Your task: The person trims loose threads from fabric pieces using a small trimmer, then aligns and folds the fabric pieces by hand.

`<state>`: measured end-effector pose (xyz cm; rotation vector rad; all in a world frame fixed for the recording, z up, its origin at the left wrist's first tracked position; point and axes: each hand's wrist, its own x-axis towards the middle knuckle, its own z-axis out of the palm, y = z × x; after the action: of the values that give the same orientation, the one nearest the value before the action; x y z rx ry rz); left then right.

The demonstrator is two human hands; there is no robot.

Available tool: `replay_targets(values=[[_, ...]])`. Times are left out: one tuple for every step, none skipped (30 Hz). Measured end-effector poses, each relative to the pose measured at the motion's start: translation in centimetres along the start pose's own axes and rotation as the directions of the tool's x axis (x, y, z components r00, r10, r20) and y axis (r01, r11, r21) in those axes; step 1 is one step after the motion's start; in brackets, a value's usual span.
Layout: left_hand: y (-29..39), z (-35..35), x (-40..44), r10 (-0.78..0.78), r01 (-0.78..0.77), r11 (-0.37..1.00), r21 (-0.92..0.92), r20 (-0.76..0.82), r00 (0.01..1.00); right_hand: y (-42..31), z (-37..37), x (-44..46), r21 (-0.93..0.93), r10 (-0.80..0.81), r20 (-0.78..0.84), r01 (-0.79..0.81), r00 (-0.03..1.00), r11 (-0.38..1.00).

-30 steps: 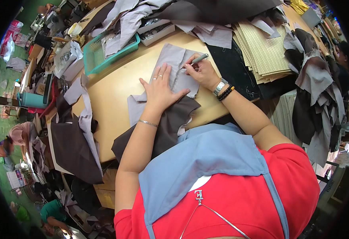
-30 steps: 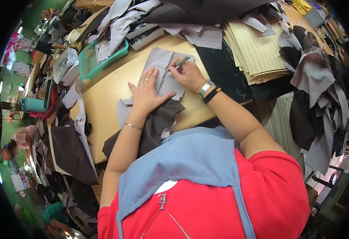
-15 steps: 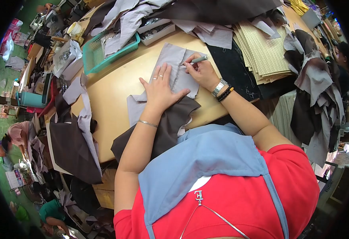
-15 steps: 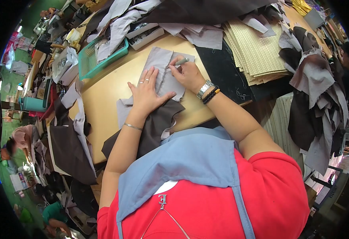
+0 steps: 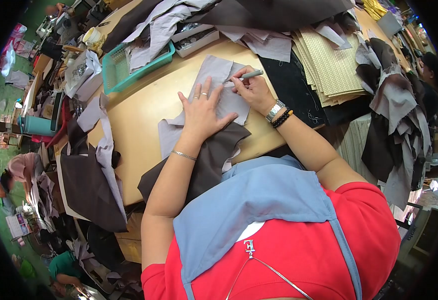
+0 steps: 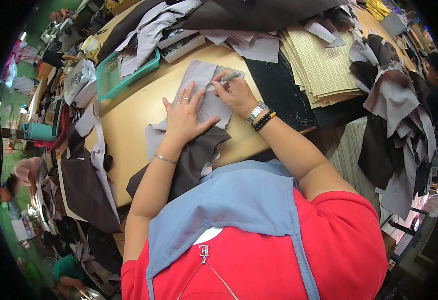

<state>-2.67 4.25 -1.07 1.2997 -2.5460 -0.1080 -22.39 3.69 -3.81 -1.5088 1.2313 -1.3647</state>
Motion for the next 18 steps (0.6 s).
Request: replay_targets(values=[[-0.03,0.05,-0.03,-0.001,0.001,1.000,-0.004,-0.002,1.000,0.24,0.02,0.04,-0.008,-0.012,0.002,0.012,1.000,1.000],[-0.04,0.09,-0.05,-0.002,0.002,1.000,-0.007,-0.005,1.000,0.30,0.04,0.10,-0.016,-0.025,0.004,0.025,1.000,1.000],[-0.03,0.10,-0.10,-0.003,0.003,1.000,-0.009,-0.006,1.000,0.34,0.04,0.11,-0.023,-0.032,0.005,0.032,0.999,0.999],[-0.02,0.10,-0.13,-0.005,0.005,1.000,-0.011,-0.006,1.000,0.37,0.05,0.12,-0.031,-0.040,0.006,0.040,0.999,0.999],[-0.02,0.11,-0.17,-0.007,0.007,1.000,-0.013,-0.006,1.000,0.36,0.07,0.12,-0.038,-0.048,0.007,0.048,0.999,0.998],[-0.01,0.12,-0.18,-0.008,0.008,1.000,-0.016,-0.005,1.000,0.36,0.08,0.12,-0.042,-0.047,0.006,0.047,0.999,0.998],[-0.01,0.11,-0.18,-0.009,0.009,1.000,-0.019,-0.005,1.000,0.35,0.09,0.12,-0.046,-0.046,0.005,0.046,0.999,0.998],[-0.02,0.10,-0.18,-0.010,0.010,1.000,-0.021,-0.004,1.000,0.35,0.09,0.13,-0.050,-0.045,0.004,0.045,0.999,0.998],[-0.04,0.15,-0.19,-0.008,0.008,1.000,-0.024,-0.006,1.000,0.36,0.06,0.15,-0.049,-0.048,0.006,0.048,0.999,0.998],[-0.08,0.27,-0.21,-0.007,0.006,1.000,-0.026,-0.008,1.000,0.40,0.02,0.17,-0.049,-0.051,0.008,0.052,0.999,0.997],[-0.10,0.34,-0.22,-0.005,0.005,1.000,-0.029,-0.010,1.000,0.36,0.00,0.19,-0.048,-0.054,0.010,0.055,0.998,0.997],[-0.13,0.37,-0.23,-0.004,0.004,1.000,-0.030,-0.013,1.000,0.31,0.01,0.18,-0.052,-0.059,0.010,0.059,0.998,0.997],[-0.14,0.39,-0.24,-0.003,0.003,0.999,-0.032,-0.015,1.000,0.25,0.00,0.16,-0.055,-0.063,0.010,0.064,0.998,0.996],[-0.12,0.34,-0.25,-0.002,0.002,0.999,-0.033,-0.017,1.000,0.18,0.00,0.15,-0.058,-0.068,0.010,0.068,0.998,0.996],[-0.11,0.28,-0.25,-0.010,0.009,0.999,-0.031,-0.006,1.000,0.17,0.01,0.14,-0.062,-0.066,0.008,0.067,0.998,0.996],[-0.07,0.21,-0.26,-0.017,0.017,0.999,-0.029,0.005,1.000,0.18,0.02,0.14,-0.066,-0.065,0.006,0.065,0.998,0.996],[-0.03,0.14,-0.27,-0.024,0.025,0.999,-0.027,0.016,1.000,0.19,0.02,0.14,-0.069,-0.063,0.004,0.063,0.998,0.996],[-0.02,0.15,-0.28,-0.025,0.025,0.999,-0.024,0.017,1.000,0.24,0.03,0.14,-0.063,-0.058,0.003,0.058,0.998,0.996]])
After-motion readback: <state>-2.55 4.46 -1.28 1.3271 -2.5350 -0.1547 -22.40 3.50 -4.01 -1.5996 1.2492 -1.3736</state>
